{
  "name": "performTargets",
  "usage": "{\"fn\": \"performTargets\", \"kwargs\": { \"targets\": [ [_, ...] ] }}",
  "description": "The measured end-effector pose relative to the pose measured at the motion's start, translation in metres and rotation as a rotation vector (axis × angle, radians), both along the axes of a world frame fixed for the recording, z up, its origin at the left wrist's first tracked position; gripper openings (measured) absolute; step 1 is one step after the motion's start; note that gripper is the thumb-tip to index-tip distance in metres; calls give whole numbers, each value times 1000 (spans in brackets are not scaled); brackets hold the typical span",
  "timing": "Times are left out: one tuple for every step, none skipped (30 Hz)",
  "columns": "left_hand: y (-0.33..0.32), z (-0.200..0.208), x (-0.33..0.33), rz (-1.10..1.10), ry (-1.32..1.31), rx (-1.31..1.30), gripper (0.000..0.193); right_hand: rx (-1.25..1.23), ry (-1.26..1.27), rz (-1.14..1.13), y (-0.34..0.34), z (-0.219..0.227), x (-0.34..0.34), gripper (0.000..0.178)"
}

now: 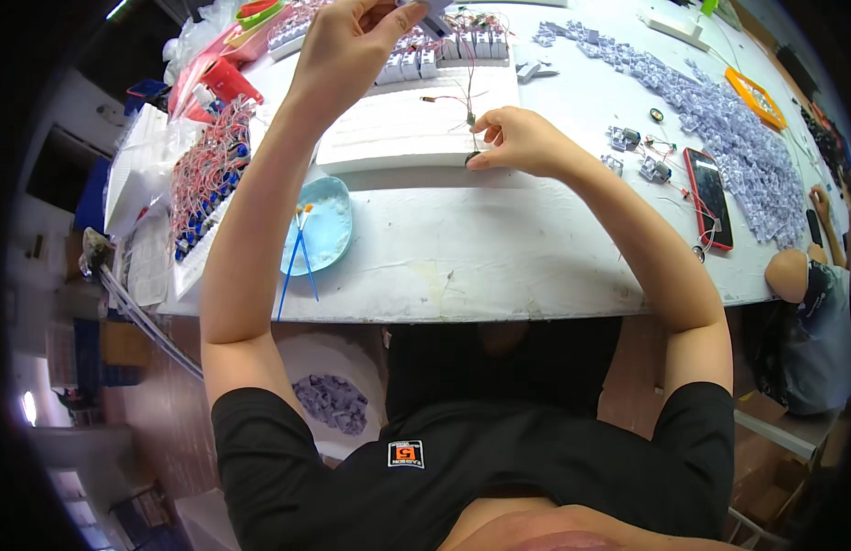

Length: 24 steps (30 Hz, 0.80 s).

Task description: The person assembles small electronic motor components and wiring into plastic housings by hand.

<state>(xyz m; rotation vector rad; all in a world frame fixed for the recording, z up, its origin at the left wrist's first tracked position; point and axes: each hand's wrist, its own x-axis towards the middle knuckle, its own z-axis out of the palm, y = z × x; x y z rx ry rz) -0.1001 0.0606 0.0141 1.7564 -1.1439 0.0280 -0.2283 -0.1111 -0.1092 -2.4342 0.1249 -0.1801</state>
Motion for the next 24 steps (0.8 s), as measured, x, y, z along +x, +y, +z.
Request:
{"fn": "performTargets", "kwargs": {
  "targets": [
    [-1, 5, -6, -2, 1, -4, 25, -4, 1, -2, 4, 0, -2, 56],
    [-2, 10, -12, -13, -19, -34, 24, 0, -48, -42, 7, -1, -3, 51],
    [-4, 14, -16, -23, -39, -64, 24, 4, -98, -81, 10, -2, -4, 47],
    [-6, 16, -18, -21, -40, -70, 24, 36, -114, -100, 12, -1, -5, 38],
    [-7, 18, -18, -9, -103, -70, 23, 31, -116, -98, 12, 0, -4, 38],
    [-8, 21, -18, 3, -166, -70, 22, 95, -112, -121, 12, 1, -2, 34],
    [-9, 26, -18, 1, -163, -74, 22, 161, -105, -149, 11, 1, -2, 30],
    [-12, 34, -17, 17, -186, -16, 22, 158, -103, -152, 9, 2, 0, 30],
    [-15, 37, -13, 33, -208, 41, 21, 191, -132, -161, 6, 3, 5, 25],
    [-19, 30, 3, -24, -220, -83, 21, 228, -163, -166, 4, 5, 11, 20],
    [-23, 29, 12, -29, -217, -82, 21, 229, -161, -171, -1, 5, 18, 20],
    [-25, 29, 21, -5, -290, -106, 20, 228, -209, -165, -8, 3, 28, 16],
    [-27, 27, 28, 16, -363, -131, 20, 228, -257, -162, -17, 1, 40, 12],
    [-30, 28, 29, 0, -365, -137, 20, 213, -295, -185, -29, -1, 50, 9],
    [-33, 28, 29, 3, -339, -118, 19, 208, -300, -199, -41, -2, 57, 9],
    [-34, 27, 32, 12, -312, -95, 18, 98, -338, -171, -49, -2, 67, 10],
    [-34, 27, 36, 22, -287, -71, 18, -11, -377, -142, -57, -3, 78, 12],
    [-34, 23, 39, 29, -348, -73, 17, -87, -373, -136, -65, -4, 91, 13],
    [-33, 18, 44, 23, -350, -72, 17, -86, -374, -141, -68, -7, 104, 13],
    [-34, 13, 46, 52, -259, -31, 17, -140, -418, -135, -70, -8, 115, 13],
    [-34, 8, 49, 81, -168, 10, 17, -194, -461, -128, -72, -8, 125, 13],
    [-33, 3, 53, 79, -165, 8, 18, -307, -494, -104, -76, -11, 136, 13],
    [-32, 0, 54, 72, -165, 8, 18, -308, -493, -112, -80, -15, 146, 13],
    [-32, -4, 55, 74, -161, 16, 18, -379, -515, -81, -85, -19, 154, 12]
  ]
}}
